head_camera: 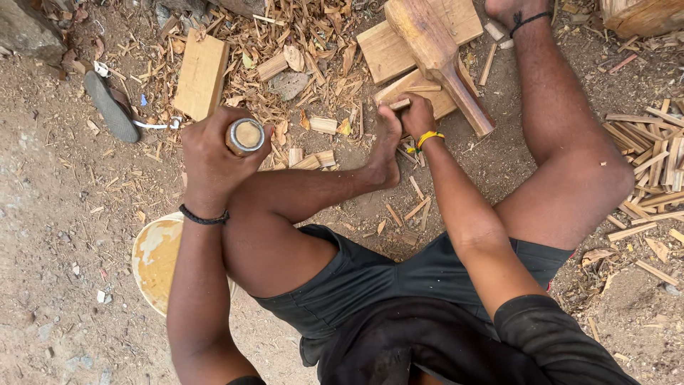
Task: The person sits on the ground and uses a wooden mallet to strike a cylindrical tool, splitting small pieces of wood into thin slats. The person repeatedly picks up wood pieces, positions them, and strikes them to produce uniform strips.
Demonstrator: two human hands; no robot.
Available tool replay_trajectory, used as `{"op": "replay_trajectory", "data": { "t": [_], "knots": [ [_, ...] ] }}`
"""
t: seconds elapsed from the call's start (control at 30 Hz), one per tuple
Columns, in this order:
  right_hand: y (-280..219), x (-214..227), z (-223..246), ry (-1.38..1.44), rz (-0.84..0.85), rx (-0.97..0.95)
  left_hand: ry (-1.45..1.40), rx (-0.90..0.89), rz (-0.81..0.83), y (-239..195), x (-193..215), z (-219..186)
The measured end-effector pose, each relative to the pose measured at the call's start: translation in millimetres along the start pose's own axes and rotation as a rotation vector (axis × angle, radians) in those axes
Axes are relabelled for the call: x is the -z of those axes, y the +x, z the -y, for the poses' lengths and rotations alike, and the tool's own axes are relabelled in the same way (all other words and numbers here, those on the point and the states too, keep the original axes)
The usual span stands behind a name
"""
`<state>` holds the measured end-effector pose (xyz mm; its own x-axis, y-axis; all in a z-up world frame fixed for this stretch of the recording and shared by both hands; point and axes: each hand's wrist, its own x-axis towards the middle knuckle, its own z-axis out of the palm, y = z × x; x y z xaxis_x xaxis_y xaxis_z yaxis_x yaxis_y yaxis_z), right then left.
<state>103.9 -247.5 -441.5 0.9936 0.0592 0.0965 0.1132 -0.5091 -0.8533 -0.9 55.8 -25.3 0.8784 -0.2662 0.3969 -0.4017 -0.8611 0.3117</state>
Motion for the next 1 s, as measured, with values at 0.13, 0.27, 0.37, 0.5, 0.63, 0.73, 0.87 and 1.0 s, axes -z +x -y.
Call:
{"op": "replay_trajectory", "data": {
  "t": [0.13, 0.27, 0.37, 0.5, 0.63, 0.73, 0.87, 1.0],
  "knots": [
    [0, 1, 5, 0.032, 0.081, -0.205, -0.032, -0.010, -0.016, 2, 0, -4],
    [-3, 10, 14, 0.052, 0.085, -0.158, -0.029, -0.011, -0.022, -4, -3, 2],
    [2, 16, 21, 0.030, 0.135, -0.184, -0.025, -0.006, -0.001, -5, -4, 7],
    [-3, 30, 21, -0.058, 0.142, -0.100, 0.026, -0.090, 0.034, -4, -9, 12],
    [-11, 82, 35, -0.038, -0.149, 0.152, -0.164, -0.087, 0.017, 20, -18, -3],
    [-1, 128, 47, -0.012, -0.320, -0.142, -0.311, -0.167, -0.046, 45, -34, -19],
    [-11, 157, 10, -0.363, -0.359, 0.184, -0.680, -0.272, -0.153, 93, -88, -31],
    [-31, 151, -51, -0.365, -0.070, -0.239, -1.104, -0.020, -0.166, 123, -172, -61]
  ]
}}
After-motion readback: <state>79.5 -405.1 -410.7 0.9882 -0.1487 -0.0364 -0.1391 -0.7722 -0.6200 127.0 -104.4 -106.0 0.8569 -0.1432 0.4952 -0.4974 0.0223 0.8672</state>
